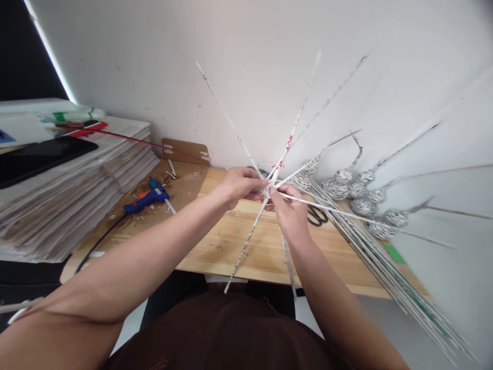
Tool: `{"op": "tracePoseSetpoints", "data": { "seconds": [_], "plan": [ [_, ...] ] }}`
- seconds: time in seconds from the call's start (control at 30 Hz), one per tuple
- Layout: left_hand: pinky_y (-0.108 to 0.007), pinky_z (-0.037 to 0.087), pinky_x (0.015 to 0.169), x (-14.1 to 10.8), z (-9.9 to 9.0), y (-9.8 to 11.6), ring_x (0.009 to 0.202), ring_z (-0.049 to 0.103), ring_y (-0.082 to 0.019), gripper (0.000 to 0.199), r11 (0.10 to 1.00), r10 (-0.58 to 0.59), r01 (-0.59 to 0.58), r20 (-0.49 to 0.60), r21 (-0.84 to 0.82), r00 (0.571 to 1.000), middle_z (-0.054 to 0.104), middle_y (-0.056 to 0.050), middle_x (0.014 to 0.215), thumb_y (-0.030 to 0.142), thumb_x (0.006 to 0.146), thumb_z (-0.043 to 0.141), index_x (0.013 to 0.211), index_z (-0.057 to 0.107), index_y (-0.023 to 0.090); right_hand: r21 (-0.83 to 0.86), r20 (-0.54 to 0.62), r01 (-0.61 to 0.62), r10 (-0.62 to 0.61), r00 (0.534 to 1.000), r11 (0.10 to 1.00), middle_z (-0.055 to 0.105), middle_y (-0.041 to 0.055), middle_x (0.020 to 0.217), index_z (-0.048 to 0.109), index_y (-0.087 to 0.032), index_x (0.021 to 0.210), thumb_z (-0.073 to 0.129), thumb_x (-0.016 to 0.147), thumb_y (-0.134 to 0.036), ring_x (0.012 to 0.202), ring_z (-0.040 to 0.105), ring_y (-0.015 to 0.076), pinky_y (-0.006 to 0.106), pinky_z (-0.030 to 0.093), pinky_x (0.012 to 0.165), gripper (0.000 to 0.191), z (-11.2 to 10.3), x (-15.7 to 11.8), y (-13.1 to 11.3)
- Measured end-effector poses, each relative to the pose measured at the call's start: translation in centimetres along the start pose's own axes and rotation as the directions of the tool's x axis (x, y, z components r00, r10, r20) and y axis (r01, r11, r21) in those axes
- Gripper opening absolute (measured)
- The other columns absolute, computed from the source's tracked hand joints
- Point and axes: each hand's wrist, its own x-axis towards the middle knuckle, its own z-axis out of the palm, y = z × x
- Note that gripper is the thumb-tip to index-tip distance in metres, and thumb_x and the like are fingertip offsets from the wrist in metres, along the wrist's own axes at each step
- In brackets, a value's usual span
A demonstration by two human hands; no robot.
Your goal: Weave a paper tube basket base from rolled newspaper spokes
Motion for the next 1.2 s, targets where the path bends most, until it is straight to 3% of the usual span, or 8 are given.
{"op": "tracePoseSetpoints", "data": {
  "seconds": [0.3, 0.53, 0.7, 0.97, 1.2],
  "plan": [
    [-0.024, 0.054, 0.055, -0.4, -0.3, -0.3, 0.051, 0.060, -0.010, 0.010, 0.996, 0.048, -0.047, -0.014, 0.078, 0.999, 0.063, -0.001, 0.060, 0.010, 0.072, 0.072, 0.076, 0.063, 0.012, 0.035, 0.018, 0.043, -0.043, 0.999, 0.998, 0.065, 0.0000, 0.069, 0.071, -0.020, 0.087, 0.071, 0.078, -0.043, 0.057, 0.058, 0.0115, 0.020, 0.042, 0.040, 0.024, 0.0, 0.4, 0.8],
    [-0.024, 0.053, 0.057, -0.7, -0.3, -0.4, 0.050, 0.058, -0.008, 0.010, 1.000, -0.006, 0.006, 0.012, 0.027, 1.000, 0.064, -0.002, 0.061, 0.009, 0.071, 0.072, 0.072, 0.062, 0.012, 0.293, 0.112, -0.190, 0.164, 0.980, 0.937, 0.056, -0.0024, 0.057, 0.065, -0.017, 0.066, 0.082, 0.064, -0.042, 0.047, 0.045, 0.0074, 0.019, 0.030, 0.035, 0.030, 0.7, 0.7, -0.2],
    [-0.022, 0.051, 0.056, -0.6, -0.6, -0.5, 0.049, 0.058, -0.008, 0.011, 0.998, -0.058, 0.058, 0.020, -0.014, 0.998, 0.064, -0.003, 0.059, 0.007, 0.071, 0.071, 0.068, 0.061, 0.012, 0.339, 0.119, -0.263, 0.236, 0.964, 0.903, 0.055, -0.0028, 0.057, 0.063, -0.017, 0.063, 0.083, 0.061, -0.043, 0.047, 0.044, 0.0070, 0.019, 0.031, 0.034, 0.033, 1.3, 0.7, -0.3],
    [-0.021, 0.050, 0.056, -0.6, -1.3, -0.2, 0.052, 0.058, -0.008, 0.012, 0.997, -0.059, 0.062, 0.051, -0.055, 0.997, 0.066, -0.004, 0.063, 0.017, 0.070, 0.076, 0.071, 0.065, 0.012, 0.277, 0.039, -0.127, 0.121, 0.992, 0.953, 0.062, -0.0007, 0.061, 0.066, -0.017, 0.068, 0.084, 0.063, -0.041, 0.049, 0.048, 0.0077, 0.019, 0.033, 0.037, 0.030, 1.3, 0.8, -0.2],
    [-0.021, 0.049, 0.054, -0.2, -1.9, 0.0, 0.052, 0.058, -0.008, 0.011, 0.991, 0.032, -0.034, 0.020, 0.126, 0.999, 0.065, -0.004, 0.063, 0.015, 0.069, 0.075, 0.072, 0.066, 0.010, 0.287, 0.106, -0.218, 0.195, 0.975, 0.933, 0.060, -0.0009, 0.062, 0.068, -0.017, 0.069, 0.084, 0.061, -0.039, 0.050, 0.047, 0.0078, 0.020, 0.031, 0.036, 0.029, 1.7, 0.8, -0.6]
  ]
}}
